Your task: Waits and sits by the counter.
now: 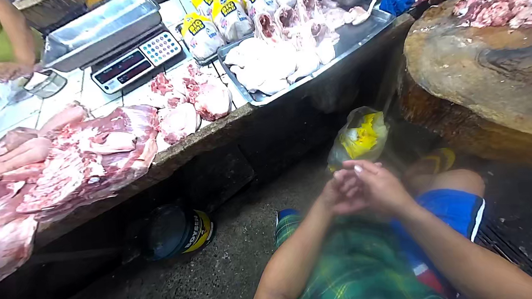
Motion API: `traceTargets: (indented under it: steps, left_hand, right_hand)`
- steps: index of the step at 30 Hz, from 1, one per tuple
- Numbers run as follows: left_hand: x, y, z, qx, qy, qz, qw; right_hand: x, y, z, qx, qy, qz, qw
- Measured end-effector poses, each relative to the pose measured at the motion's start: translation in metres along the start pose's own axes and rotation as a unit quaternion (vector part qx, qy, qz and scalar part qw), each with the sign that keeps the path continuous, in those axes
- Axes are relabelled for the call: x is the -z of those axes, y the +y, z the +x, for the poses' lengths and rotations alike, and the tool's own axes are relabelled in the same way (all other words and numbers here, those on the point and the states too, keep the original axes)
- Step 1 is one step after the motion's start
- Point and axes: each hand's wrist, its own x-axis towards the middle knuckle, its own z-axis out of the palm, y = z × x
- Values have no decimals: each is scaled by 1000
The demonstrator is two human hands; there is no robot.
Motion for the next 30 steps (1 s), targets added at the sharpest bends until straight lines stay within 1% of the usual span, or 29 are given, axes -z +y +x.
traceTargets:
  steps: [2, 3, 5, 8, 9, 10, 13, 15, 16, 18, 20, 22, 25, 30]
  left_hand:
    - [-4, 2, 2, 16, -10, 8, 1000]
    - [-6, 3, 4, 22, -15, 11, 1000]
    - [-4, 4, 4, 31, -16, 11, 999]
    - [0, 0, 1, 17, 30, 22, 999]
    - [-1, -2, 2, 7, 38, 23, 999]
    - [-2, -4, 3, 2, 41, 15, 999]
    - [-9, -8, 7, 14, 49, -17, 999]
    - [-10, -7, 5, 49, 61, -21, 997]
    - [-11, -6, 5, 64, 66, -14, 996]
    - [-9, -4, 4, 79, 79, -5, 994]
    - [-6, -3, 4, 78, 83, 1, 994]
    - [-3, -5, 2, 74, 81, 4, 994]
    - [-2, -7, 2, 74, 109, 14, 991]
    - [3, -5, 0, 73, 127, 21, 989]
  right_hand:
    - [3, 1, 1, 16, 66, 16, 998]
    - [7, 0, 3, 16, 81, 23, 996]
    - [13, -1, 4, 10, 60, 19, 998]
    - [12, 1, 3, 2, -6, -31, 999]
    - [9, 3, 2, 3, -6, -39, 999]
    - [6, 6, 3, 8, 16, -29, 999]
    - [4, 13, 7, 7, 95, 73, 993]
    - [9, 9, 11, -4, 117, 201, 972]
    - [12, 6, 13, -3, 116, 268, 956]
    - [21, 2, 12, 16, 74, 358, 931]
    - [28, 0, 11, 39, 27, 389, 920]
    - [33, 0, 9, 53, 7, 402, 914]
    - [37, 1, 9, 57, 6, 397, 916]
    - [41, 4, 9, 56, 20, 402, 913]
